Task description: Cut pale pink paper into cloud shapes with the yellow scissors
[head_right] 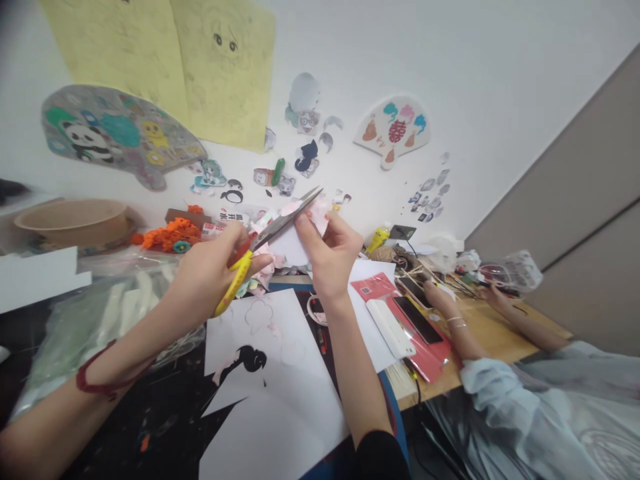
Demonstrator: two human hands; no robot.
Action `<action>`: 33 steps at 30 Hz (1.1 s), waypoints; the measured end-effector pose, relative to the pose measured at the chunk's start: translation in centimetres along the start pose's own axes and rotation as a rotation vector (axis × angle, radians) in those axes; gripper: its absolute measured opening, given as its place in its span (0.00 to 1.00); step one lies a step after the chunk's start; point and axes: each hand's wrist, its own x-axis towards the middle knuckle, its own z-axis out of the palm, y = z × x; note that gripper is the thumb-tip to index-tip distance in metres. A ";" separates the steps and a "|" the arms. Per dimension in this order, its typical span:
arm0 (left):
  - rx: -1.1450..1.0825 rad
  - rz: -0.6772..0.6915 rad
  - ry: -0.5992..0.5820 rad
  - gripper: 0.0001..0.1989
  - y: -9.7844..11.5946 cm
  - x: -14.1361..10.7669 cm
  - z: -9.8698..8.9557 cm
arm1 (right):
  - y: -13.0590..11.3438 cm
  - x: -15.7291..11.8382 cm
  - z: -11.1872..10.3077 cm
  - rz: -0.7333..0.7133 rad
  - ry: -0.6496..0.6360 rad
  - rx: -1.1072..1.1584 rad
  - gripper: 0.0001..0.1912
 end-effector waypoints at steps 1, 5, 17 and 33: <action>-0.002 -0.002 -0.004 0.25 -0.1 0.0 0.0 | 0.1 0.1 -0.1 0.005 -0.013 -0.010 0.10; -0.058 0.000 -0.036 0.24 -0.4 0.1 0.1 | 0.2 0.5 -0.5 0.024 -0.035 -0.042 0.10; -0.226 0.010 -0.041 0.25 -1.6 0.9 0.9 | 0.7 1.0 -0.8 0.168 -0.124 0.049 0.11; -0.404 -0.063 0.131 0.22 -3.3 1.4 1.9 | 0.1 1.4 -2.3 0.185 -0.317 -0.016 0.08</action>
